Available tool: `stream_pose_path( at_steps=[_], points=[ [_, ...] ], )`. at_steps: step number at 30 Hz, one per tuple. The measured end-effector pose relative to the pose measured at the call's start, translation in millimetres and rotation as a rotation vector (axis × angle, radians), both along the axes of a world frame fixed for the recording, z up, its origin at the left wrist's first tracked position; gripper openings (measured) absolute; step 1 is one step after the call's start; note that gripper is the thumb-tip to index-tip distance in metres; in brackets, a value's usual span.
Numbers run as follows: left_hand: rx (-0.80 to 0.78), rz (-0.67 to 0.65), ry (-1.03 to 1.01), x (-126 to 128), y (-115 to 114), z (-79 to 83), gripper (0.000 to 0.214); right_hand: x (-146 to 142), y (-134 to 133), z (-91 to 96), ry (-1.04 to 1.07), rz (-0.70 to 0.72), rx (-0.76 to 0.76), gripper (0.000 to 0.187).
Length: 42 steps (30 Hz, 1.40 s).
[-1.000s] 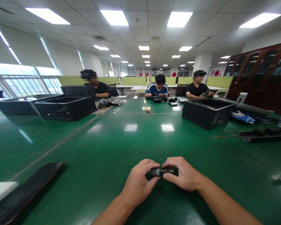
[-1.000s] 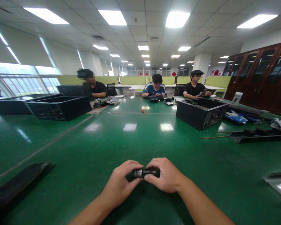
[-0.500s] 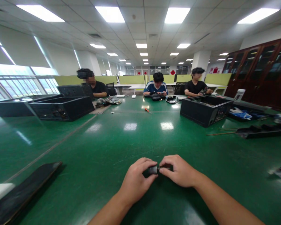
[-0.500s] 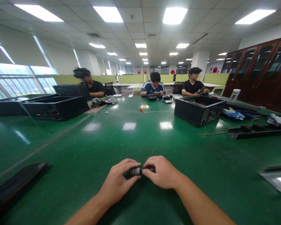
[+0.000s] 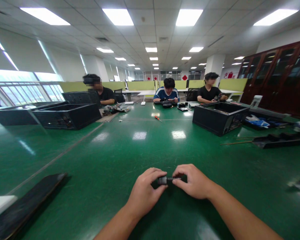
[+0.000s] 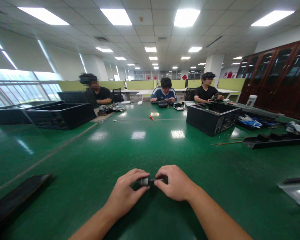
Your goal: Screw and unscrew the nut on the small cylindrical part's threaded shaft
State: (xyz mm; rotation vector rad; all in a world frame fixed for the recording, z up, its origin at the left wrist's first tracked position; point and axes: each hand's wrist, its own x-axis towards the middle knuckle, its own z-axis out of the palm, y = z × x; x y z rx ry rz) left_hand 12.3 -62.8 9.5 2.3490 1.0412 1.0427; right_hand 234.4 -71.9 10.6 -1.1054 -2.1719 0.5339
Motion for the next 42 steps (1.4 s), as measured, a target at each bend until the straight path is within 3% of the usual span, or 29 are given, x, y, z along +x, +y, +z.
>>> stream_pose_path(
  at_steps=[34,42],
  points=[
    [0.068,0.05,0.004,-4,3,1.4,0.033,13,4,4.0,0.005,-0.037,0.022,0.002],
    [0.066,0.067,0.02,-4,3,5.6,0.031,20,6,5.7,0.029,-0.072,0.001,0.011]
  ],
)
